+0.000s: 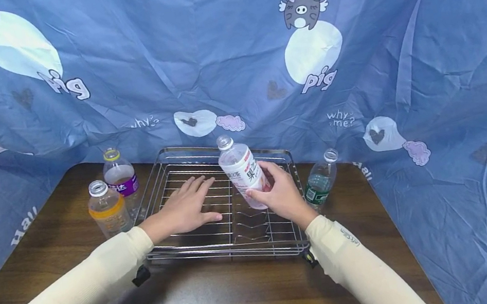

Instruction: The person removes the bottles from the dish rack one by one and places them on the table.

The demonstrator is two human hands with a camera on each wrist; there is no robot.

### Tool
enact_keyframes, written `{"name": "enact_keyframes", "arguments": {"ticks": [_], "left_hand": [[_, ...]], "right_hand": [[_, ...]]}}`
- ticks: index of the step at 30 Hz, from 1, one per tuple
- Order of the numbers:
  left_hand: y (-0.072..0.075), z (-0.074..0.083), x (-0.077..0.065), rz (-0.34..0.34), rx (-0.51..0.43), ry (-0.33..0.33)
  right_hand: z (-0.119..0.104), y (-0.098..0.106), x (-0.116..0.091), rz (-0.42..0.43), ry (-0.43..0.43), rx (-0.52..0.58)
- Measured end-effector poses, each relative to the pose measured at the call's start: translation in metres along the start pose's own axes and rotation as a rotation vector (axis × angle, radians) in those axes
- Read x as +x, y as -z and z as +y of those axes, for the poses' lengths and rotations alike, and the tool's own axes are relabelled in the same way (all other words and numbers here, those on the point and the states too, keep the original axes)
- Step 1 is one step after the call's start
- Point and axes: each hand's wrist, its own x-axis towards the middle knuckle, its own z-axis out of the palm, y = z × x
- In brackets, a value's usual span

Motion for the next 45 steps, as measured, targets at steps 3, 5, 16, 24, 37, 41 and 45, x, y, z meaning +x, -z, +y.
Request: {"name": "enact_keyframes", "arguments": {"ticks": [3,5,16,24,37,41,45], "left_hand": [[-0.001,-0.002,-0.001,-0.009,0.009,-0.003],[-0.001,-0.003,-0.001,-0.01,0.009,-0.01],[-0.004,-0.013,-0.002,-0.013,0.027,-0.026],[-0.008,-0.02,-0.002,0.018,-0.005,-0.018],[-0.008,-0.032,-0.009,0.047,-0.105,0.002],[-0.007,-0.034,-0.01,0.051,-0.148,-0.001],[-0.006,-0.038,-0.01,0.053,-0.198,-0.002]], "right_hand": [[0.004,0.002,-0.002,0.02,0.002,0.022],[0.006,0.004,-0.003,0.036,0.001,0.039],[0.005,0.01,-0.004,0.075,-0.008,0.049],[0.006,0.014,-0.007,0.108,-0.026,0.045],[0.009,0.024,-0.013,0.184,-0.013,0.104],[0.009,0.027,-0.016,0.207,-0.025,0.119],[0.003,0.034,-0.021,0.237,-0.019,0.148]]}}
